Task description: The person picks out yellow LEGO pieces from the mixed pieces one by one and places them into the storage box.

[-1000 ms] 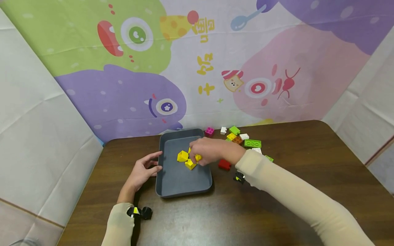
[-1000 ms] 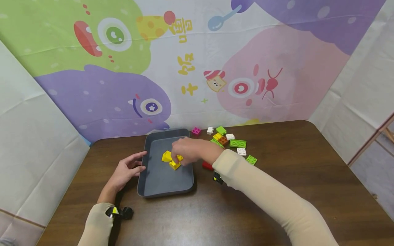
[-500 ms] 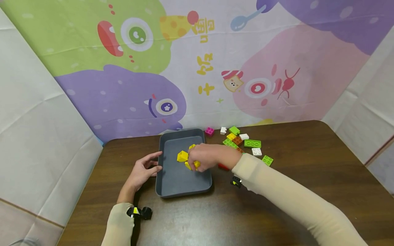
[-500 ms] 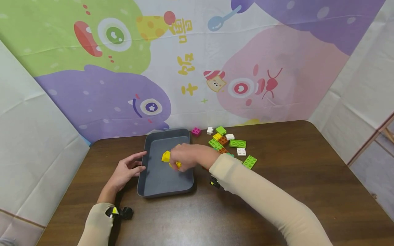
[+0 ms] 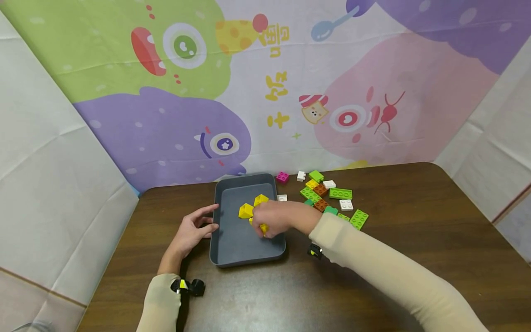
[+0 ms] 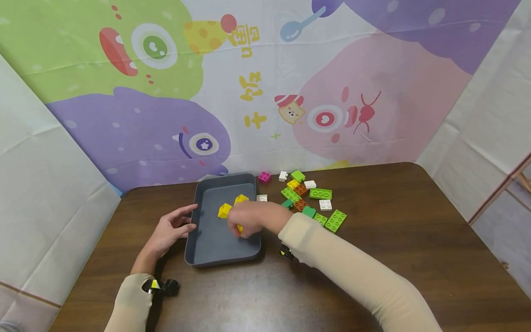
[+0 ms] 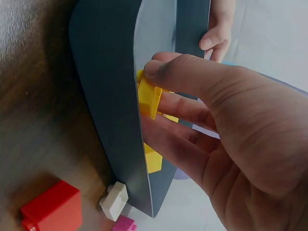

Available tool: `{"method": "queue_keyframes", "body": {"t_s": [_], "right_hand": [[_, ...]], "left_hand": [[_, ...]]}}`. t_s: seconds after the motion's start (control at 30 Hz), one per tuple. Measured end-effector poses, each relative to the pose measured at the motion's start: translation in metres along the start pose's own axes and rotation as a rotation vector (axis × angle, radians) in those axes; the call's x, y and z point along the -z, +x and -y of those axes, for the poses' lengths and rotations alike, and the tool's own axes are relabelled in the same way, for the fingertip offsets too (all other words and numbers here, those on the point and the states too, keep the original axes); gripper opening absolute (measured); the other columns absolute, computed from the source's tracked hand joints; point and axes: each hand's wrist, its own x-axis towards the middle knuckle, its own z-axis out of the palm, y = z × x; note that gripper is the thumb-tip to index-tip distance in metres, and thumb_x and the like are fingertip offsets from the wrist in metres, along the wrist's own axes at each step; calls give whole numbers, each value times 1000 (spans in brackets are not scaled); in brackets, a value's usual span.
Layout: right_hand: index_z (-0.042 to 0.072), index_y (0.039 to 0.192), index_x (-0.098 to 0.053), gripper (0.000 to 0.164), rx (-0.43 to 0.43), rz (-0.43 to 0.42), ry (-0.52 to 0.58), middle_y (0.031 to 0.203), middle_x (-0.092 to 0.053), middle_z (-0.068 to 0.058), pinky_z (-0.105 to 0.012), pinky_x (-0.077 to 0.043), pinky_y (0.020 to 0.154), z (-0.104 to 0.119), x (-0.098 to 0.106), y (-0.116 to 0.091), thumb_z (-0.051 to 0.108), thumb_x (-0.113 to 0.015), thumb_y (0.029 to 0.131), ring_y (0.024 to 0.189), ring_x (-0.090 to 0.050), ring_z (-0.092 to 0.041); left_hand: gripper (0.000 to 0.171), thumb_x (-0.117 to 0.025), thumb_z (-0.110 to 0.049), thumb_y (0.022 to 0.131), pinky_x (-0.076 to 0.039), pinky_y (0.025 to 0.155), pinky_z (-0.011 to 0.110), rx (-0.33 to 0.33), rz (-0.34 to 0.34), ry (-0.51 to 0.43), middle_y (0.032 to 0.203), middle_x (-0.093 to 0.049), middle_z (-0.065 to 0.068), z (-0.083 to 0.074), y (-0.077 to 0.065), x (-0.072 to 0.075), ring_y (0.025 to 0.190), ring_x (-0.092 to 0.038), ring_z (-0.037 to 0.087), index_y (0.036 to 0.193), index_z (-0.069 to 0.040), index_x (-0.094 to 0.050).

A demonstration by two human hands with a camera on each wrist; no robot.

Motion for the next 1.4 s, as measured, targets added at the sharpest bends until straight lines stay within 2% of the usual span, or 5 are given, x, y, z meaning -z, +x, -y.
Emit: {"method": "queue_keyframes", "body": {"t_s": [0.23, 0.5, 0.7, 0.93, 1.4], "right_hand": [[17, 105, -89, 11, -43, 16, 42, 117, -78, -2, -36, -61, 105, 1, -6, 1, 8, -84, 101, 109, -63, -17], [17, 100, -88, 13, -44, 28, 41, 109, -80, 0, -31, -61, 95, 1, -13, 2, 5, -83, 100, 102, -62, -15], [17, 94, -86, 14, -41, 23, 49, 111, -76, -1, -32, -59, 98, 3, -16, 1, 4, -84, 99, 105, -62, -14], [19, 90, -84, 16, -43, 21, 54, 109, -70, 1, -30, -57, 95, 2, -19, 2, 5, -85, 98, 101, -58, -13], [20, 98, -85, 11, -74, 39, 74, 115, -68, 0, -33, -56, 99, 3, -15, -2, 8, -86, 99, 103, -57, -15]], "left_hand": [[64, -74, -1, 104, -64, 82, 24, 1, -2, 2, 148, -62, 38, 0, 0, 0, 107, -66, 0, 165, -2, -55], [64, -75, 0, 103, -64, 80, 24, 2, -2, -4, 146, -63, 39, 0, 0, -1, 107, -66, 0, 164, -1, -55], [64, -75, -1, 103, -65, 81, 23, 3, -2, 0, 143, -63, 40, -1, 0, -1, 106, -66, 1, 164, -2, -56], [64, -75, 0, 103, -64, 81, 23, 5, -7, 2, 143, -63, 39, 0, -1, 0, 107, -65, 1, 164, -2, -56], [64, -75, -1, 103, -65, 82, 24, 5, -7, -2, 144, -63, 38, 0, 0, 0, 107, -65, 2, 164, -3, -56]]}}
